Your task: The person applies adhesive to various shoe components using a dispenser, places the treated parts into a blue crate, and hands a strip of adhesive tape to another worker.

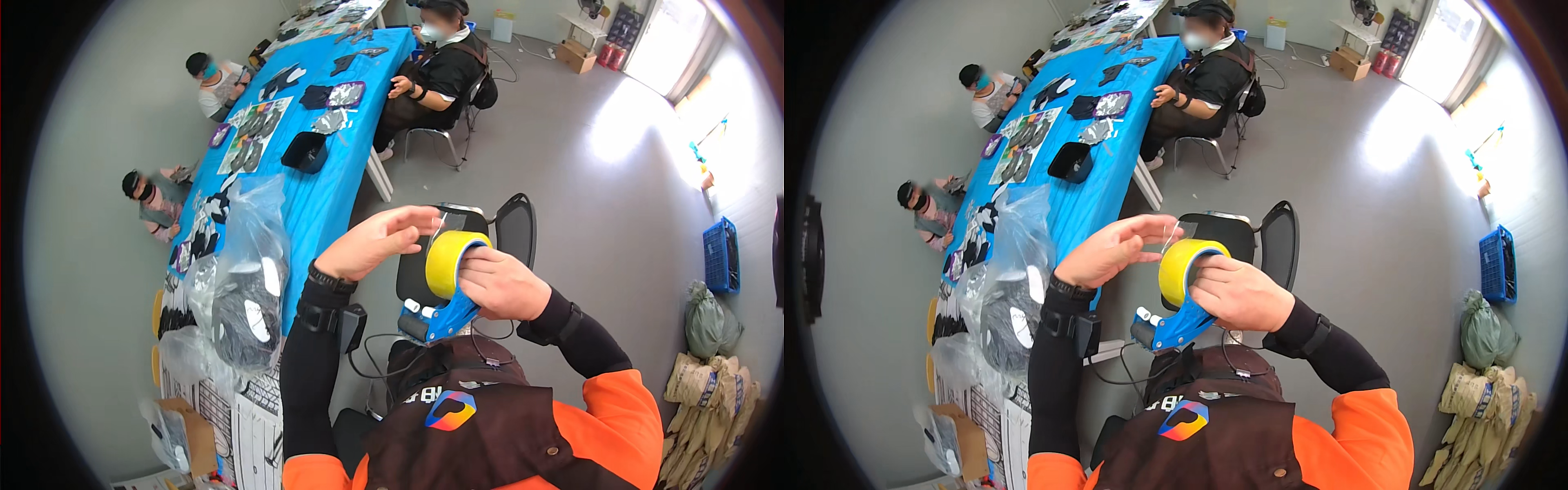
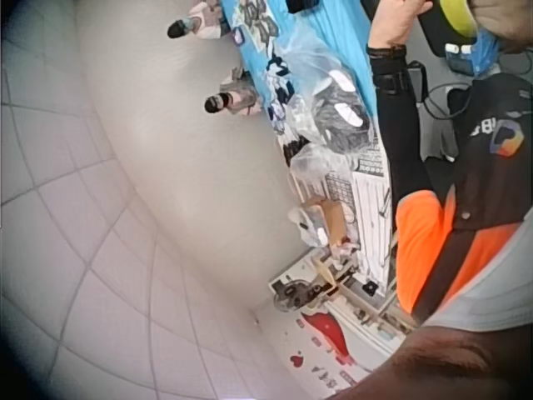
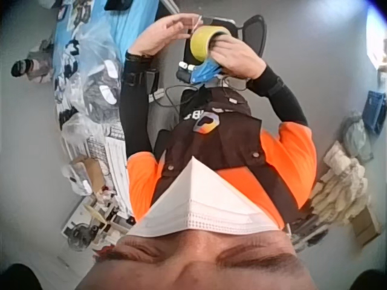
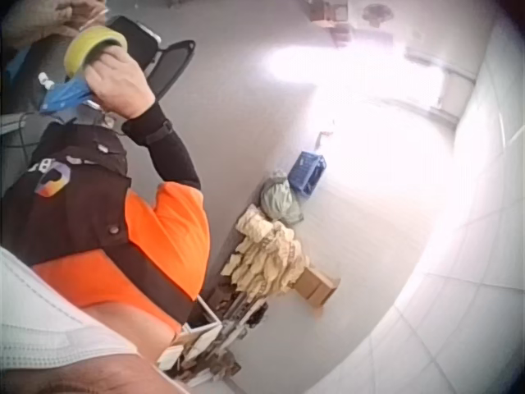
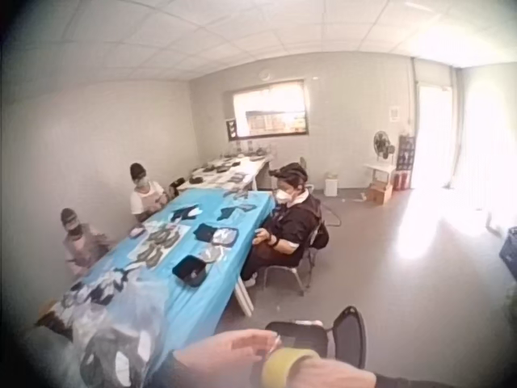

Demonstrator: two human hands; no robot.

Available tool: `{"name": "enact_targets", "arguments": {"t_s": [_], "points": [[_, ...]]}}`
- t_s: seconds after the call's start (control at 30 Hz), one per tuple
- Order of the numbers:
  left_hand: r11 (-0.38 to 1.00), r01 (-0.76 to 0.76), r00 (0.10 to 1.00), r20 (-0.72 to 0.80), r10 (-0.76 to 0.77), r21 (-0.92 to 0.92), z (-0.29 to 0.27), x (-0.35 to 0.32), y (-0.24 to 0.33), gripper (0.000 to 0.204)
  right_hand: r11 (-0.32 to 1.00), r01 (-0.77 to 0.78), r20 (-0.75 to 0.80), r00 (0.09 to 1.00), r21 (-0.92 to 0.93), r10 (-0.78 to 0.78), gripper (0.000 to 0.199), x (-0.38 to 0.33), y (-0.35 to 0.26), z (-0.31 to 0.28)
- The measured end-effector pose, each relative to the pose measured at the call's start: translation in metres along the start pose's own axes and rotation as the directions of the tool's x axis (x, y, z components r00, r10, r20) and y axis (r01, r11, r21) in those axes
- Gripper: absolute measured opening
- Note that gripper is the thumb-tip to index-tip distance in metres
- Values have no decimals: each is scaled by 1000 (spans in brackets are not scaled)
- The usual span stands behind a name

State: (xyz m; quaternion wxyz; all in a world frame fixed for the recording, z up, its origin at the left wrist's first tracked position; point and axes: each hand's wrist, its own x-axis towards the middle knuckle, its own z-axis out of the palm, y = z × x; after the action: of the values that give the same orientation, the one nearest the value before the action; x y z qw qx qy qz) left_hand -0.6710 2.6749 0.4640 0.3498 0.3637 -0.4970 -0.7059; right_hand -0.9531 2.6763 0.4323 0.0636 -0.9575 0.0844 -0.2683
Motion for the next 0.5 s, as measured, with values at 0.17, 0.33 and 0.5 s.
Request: {"name": "enact_targets", "arguments": {"t_s": [0.17, 0.33, 0.5], "points": [[991, 63, 958, 272, -93, 119, -55, 41, 9, 49, 991, -70, 31, 997, 116, 67, 29, 38, 6, 19], [996, -4, 911, 411, -32, 86, -112, 45, 21, 16, 981, -173, 21, 985, 86, 172, 33, 83, 1, 51], [884, -399, 914, 186, 361, 246, -142, 4, 48, 11, 874, -459, -162, 861, 159, 482, 38, 115, -11, 83]]}}
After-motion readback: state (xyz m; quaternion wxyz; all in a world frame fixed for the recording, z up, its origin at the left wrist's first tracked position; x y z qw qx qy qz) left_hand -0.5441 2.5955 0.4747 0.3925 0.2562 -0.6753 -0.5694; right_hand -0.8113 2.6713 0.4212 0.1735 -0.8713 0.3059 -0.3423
